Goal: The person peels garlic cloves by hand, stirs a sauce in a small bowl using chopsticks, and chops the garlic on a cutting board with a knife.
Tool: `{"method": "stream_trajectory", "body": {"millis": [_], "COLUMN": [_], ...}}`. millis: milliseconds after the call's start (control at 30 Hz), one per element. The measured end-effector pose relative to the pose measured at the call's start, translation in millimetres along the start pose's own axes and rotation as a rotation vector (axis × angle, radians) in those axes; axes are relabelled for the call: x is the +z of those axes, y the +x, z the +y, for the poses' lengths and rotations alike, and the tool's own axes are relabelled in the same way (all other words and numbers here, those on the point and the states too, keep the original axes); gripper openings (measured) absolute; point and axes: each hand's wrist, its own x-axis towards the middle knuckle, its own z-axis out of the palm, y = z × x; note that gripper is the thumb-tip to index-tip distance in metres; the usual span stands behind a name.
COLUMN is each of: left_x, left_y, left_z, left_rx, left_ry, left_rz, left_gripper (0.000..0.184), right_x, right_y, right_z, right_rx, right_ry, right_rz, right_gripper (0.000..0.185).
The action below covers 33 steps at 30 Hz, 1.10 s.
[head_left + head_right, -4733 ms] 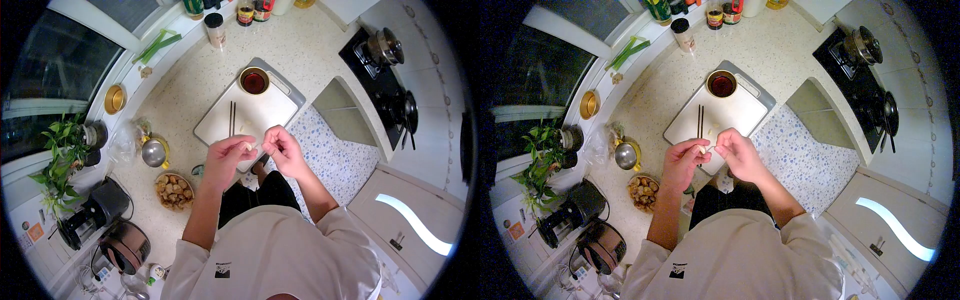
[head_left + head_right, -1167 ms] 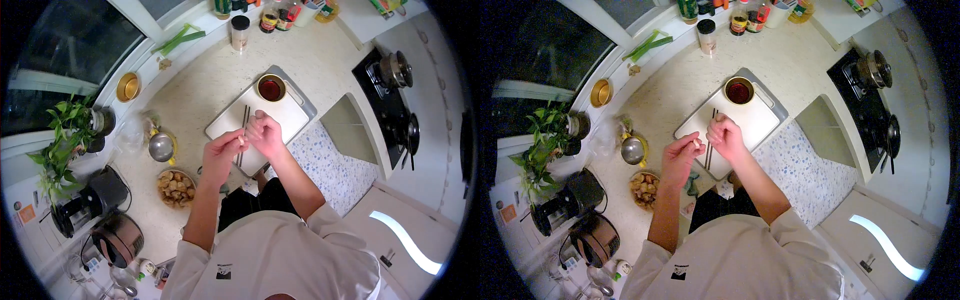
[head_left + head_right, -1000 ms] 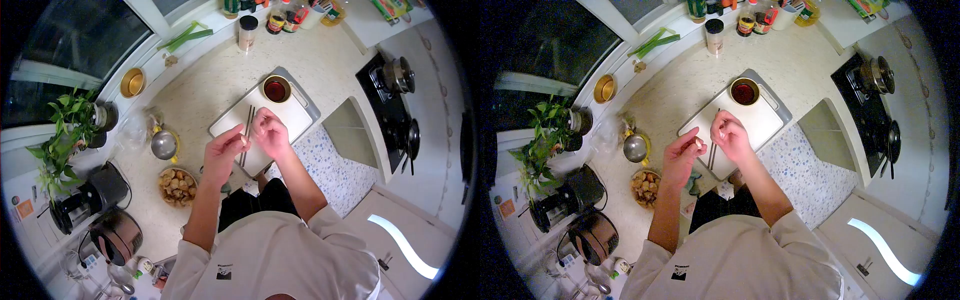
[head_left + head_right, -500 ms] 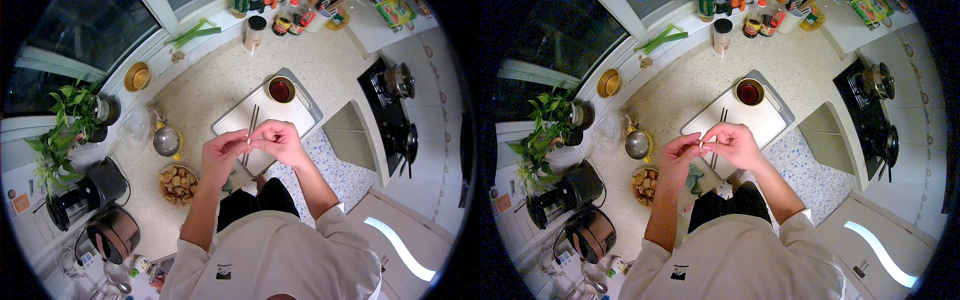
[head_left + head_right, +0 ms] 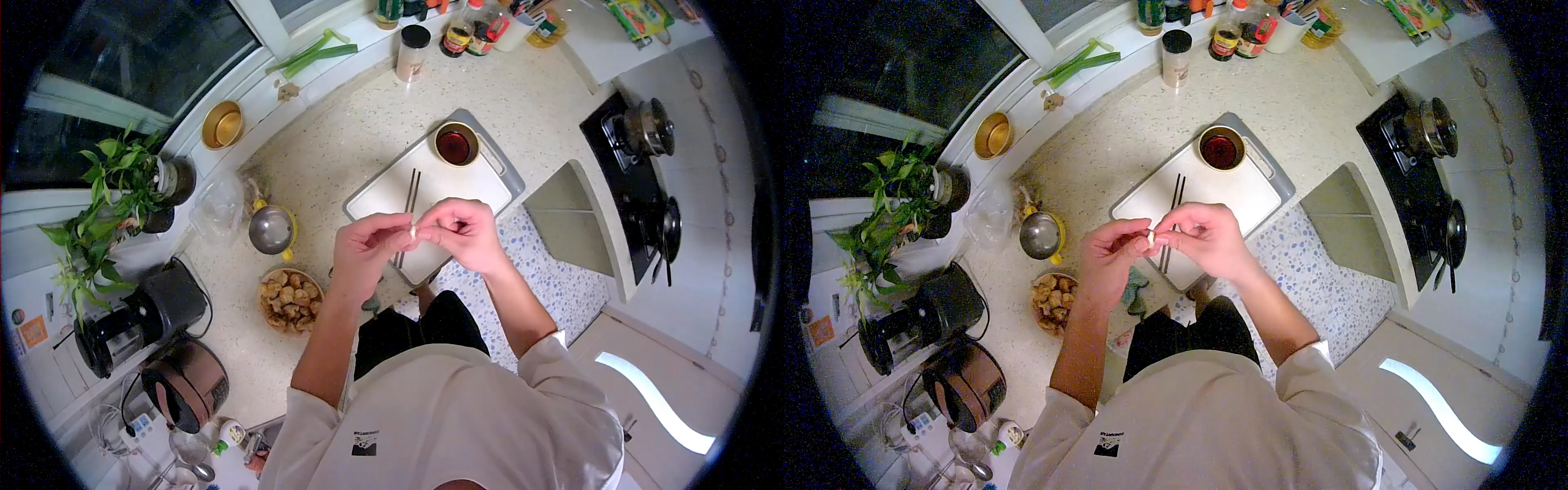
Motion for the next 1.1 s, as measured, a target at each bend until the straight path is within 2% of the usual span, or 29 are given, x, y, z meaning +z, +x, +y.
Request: {"method": "stream_trajectory", "body": {"millis": [367, 467, 533, 733, 867, 967, 1100], "left_x": [9.9, 11.5, 13.7, 16.2, 21.9, 22.4, 27.9], "left_y": [1.2, 2.0, 1.5, 3.8, 4.0, 5.2, 5.8], "left_z": [3.7, 0.9, -3.0, -20.6, -22.7, -26.1, -19.1], "left_rx": [-0.038, -0.039, -0.033, -0.162, -0.249, -0.27, -0.265], "left_ry": [0.036, 0.033, 0.027, -0.345, -0.451, -0.523, -0.524], "left_rz": [-0.075, -0.073, -0.054, -0.054, -0.016, -0.018, 0.018], "left_gripper": [0.025, 0.026, 0.026, 0.029, 0.029, 0.029, 0.03], "right_x": [-19.8, -22.7, -14.6, -16.8, -18.6, -18.1, -22.2], "right_y": [-5.8, -4.3, -7.2, -16.9, -19.8, -16.9, -23.1], "right_z": [-8.3, -12.1, -19.1, -14.8, -15.5, -12.2, -12.8], "right_rx": [0.071, 0.015, -0.008, -0.115, -0.157, -0.319, -0.259], "right_ry": [-0.259, -0.432, -0.458, -0.675, -0.716, -0.707, -0.686], "right_rz": [-0.113, -0.161, -0.09, -0.029, -0.024, 0.015, 0.021], "right_gripper": [0.008, 0.008, 0.007, 0.01, 0.013, 0.01, 0.009]}}
